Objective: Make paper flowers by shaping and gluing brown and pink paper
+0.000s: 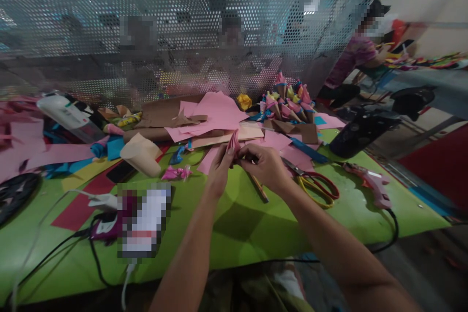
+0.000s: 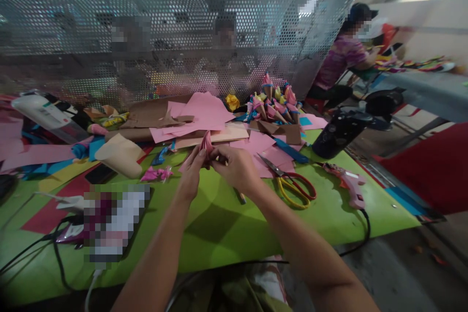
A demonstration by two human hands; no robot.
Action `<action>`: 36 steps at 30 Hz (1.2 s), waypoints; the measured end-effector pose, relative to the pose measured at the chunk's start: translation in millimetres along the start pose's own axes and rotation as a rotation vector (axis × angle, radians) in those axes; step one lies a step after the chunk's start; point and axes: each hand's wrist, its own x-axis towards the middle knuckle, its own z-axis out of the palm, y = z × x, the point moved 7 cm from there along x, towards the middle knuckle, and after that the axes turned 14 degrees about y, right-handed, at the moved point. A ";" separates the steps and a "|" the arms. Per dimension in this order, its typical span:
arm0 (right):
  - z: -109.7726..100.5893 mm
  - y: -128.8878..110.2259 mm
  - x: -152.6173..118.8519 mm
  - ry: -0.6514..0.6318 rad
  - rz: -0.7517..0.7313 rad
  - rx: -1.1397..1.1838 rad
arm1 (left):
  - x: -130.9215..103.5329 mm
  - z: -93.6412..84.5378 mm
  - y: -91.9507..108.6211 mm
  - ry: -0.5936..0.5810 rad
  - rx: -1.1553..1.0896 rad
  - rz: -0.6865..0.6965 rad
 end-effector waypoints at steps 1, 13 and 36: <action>-1.0 -1.0 0.4 -0.001 -0.016 0.007 | 0.3 -1.0 -0.5 0.008 -0.002 -0.004; -6.4 -4.2 0.6 -0.119 -0.296 -0.118 | 3.2 -2.5 -9.7 0.003 -0.071 -0.027; -6.5 11.2 7.9 -0.028 0.020 0.177 | -1.7 5.7 2.9 -0.092 0.016 0.021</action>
